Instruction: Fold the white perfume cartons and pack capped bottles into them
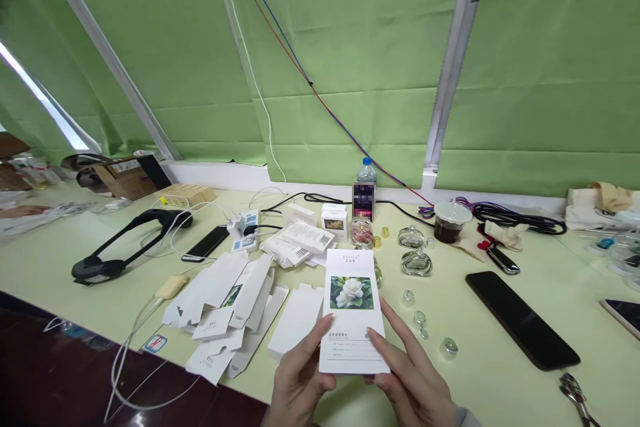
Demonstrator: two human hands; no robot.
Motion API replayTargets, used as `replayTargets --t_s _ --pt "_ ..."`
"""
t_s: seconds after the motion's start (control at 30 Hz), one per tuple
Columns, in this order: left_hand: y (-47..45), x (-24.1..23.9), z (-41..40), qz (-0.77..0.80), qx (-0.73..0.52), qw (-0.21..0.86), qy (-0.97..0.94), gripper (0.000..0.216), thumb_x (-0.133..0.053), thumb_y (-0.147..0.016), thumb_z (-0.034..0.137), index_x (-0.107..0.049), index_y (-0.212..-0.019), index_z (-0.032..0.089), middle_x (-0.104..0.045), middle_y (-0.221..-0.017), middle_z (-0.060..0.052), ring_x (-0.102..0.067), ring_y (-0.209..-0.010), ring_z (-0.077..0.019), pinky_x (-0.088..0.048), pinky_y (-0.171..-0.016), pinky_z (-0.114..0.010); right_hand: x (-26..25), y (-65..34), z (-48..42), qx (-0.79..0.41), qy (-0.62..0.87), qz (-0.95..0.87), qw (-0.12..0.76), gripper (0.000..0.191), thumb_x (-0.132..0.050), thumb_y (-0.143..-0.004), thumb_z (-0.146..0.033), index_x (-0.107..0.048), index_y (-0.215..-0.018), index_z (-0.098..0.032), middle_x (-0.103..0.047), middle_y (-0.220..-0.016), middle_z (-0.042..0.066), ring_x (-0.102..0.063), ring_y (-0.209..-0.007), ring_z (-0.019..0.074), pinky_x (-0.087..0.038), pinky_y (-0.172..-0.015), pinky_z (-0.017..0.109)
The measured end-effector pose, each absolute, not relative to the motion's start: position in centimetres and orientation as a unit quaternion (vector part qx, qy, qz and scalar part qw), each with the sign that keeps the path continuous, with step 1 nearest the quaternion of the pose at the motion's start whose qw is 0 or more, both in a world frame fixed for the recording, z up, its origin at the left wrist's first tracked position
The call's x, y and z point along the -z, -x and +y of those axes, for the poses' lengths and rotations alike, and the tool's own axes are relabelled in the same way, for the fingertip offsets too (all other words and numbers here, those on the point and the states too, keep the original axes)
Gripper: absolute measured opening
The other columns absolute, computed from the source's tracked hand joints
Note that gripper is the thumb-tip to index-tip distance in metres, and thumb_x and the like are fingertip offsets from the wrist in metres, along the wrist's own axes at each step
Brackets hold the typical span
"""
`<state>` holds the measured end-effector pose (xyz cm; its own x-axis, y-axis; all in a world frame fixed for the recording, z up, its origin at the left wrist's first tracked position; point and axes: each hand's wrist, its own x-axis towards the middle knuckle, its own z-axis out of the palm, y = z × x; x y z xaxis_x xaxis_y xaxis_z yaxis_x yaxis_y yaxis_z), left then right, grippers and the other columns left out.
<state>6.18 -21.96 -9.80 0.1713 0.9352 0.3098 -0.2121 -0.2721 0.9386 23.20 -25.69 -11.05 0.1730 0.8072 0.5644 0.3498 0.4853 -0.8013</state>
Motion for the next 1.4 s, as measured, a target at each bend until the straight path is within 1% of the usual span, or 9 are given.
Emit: replayTargets --t_s 0.13,0.27,0.47,0.63,0.83,0.97,1.13,1.3,1.4 --pt "-6.28 9.72 -21.92 0.330 -0.545 0.525 -0.564 0.058 -0.082 -0.064 0.042 -0.066 -0.118 0.030 -0.072 -0.113 -0.005 -0.067 -0.101 -0.0272 -0.054 -0.089 -0.030 10.96 -23.25 -25.64 -0.220 0.494 -0.584 0.605 0.030 -0.053 -0.093 -0.034 -0.067 -0.119 -0.033 -0.051 -0.142 -0.003 -0.047 -0.130 0.0206 -0.049 -0.095 0.019" --pt "-6.50 10.12 -21.83 0.342 -0.522 0.585 -0.519 0.060 -0.081 -0.068 0.032 -0.062 -0.124 0.025 -0.067 -0.122 -0.008 -0.065 -0.106 -0.0269 -0.055 -0.090 -0.031 10.88 -23.24 -25.35 -0.273 0.512 -0.541 0.609 0.030 -0.054 -0.091 -0.035 -0.068 -0.117 -0.029 -0.053 -0.141 0.000 -0.046 -0.131 0.0225 -0.049 -0.096 0.023" --pt "-6.53 10.10 -21.71 0.291 -0.506 0.653 -0.483 0.060 -0.075 -0.073 0.035 -0.057 -0.129 0.020 -0.065 -0.124 -0.013 -0.063 -0.109 -0.0295 -0.051 -0.094 -0.039 10.83 -23.09 -25.27 -0.314 0.508 -0.505 0.623 0.031 -0.057 -0.089 -0.035 -0.068 -0.117 -0.030 -0.053 -0.141 0.001 -0.050 -0.128 0.0236 -0.057 -0.084 0.021" --pt "-6.48 9.75 -21.60 0.279 -0.509 0.663 -0.472 0.055 -0.074 -0.073 0.039 -0.062 -0.123 0.019 -0.069 -0.115 -0.013 -0.063 -0.109 -0.0301 -0.050 -0.094 -0.041 10.78 -23.10 -25.35 -0.339 0.499 -0.498 0.623 0.030 -0.057 -0.089 -0.035 -0.069 -0.116 -0.029 -0.051 -0.142 0.002 -0.049 -0.129 0.0245 -0.057 -0.085 0.022" --pt "-6.63 10.00 -21.45 0.273 -0.534 0.639 -0.482 0.043 -0.073 -0.075 0.036 -0.066 -0.114 0.019 -0.072 -0.103 -0.010 -0.067 -0.095 -0.0260 -0.053 -0.083 -0.033 10.59 -22.92 -25.49 -0.319 0.502 -0.506 0.625 0.028 -0.058 -0.088 -0.035 -0.071 -0.112 -0.029 -0.053 -0.141 0.000 -0.044 -0.132 0.0233 -0.050 -0.097 0.023" --pt "-6.64 10.00 -21.50 0.275 -0.534 0.640 -0.480 0.040 -0.075 -0.074 0.034 -0.068 -0.111 0.021 -0.072 -0.100 -0.008 -0.067 -0.093 -0.0246 -0.053 -0.080 -0.030 10.50 -22.92 -25.46 -0.309 0.505 -0.508 0.626 0.029 -0.058 -0.088 -0.036 -0.071 -0.112 -0.028 -0.055 -0.139 0.002 -0.049 -0.129 0.0249 -0.054 -0.092 0.024" --pt "-6.73 9.85 -21.69 0.291 -0.540 0.637 -0.466 0.040 -0.075 -0.073 0.037 -0.067 -0.109 0.020 -0.073 -0.097 -0.007 -0.069 -0.090 -0.0266 -0.054 -0.079 -0.033 10.52 -22.77 -25.51 -0.288 0.501 -0.528 0.622 0.027 -0.058 -0.088 -0.034 -0.072 -0.111 -0.029 -0.054 -0.140 0.001 -0.050 -0.128 0.0249 -0.055 -0.091 0.026" --pt "-7.06 9.66 -21.80 0.294 -0.567 0.614 -0.465 0.037 -0.074 -0.074 0.037 -0.069 -0.106 0.019 -0.074 -0.100 -0.008 -0.068 -0.092 -0.0259 -0.054 -0.077 -0.028 10.53 -22.42 -25.69 -0.256 0.499 -0.548 0.621 0.027 -0.056 -0.090 -0.031 -0.071 -0.113 -0.030 -0.052 -0.141 0.000 -0.051 -0.127 0.0231 -0.055 -0.089 0.022" --pt "-7.08 9.50 -21.72 0.294 -0.557 0.626 -0.459 0.036 -0.073 -0.075 0.038 -0.070 -0.105 0.019 -0.074 -0.096 -0.007 -0.068 -0.091 -0.0253 -0.053 -0.079 -0.030 10.48 -22.49 -25.69 -0.250 0.502 -0.548 0.621 0.027 -0.057 -0.090 -0.032 -0.071 -0.112 -0.031 -0.052 -0.141 -0.001 -0.051 -0.127 0.0217 -0.053 -0.090 0.019"
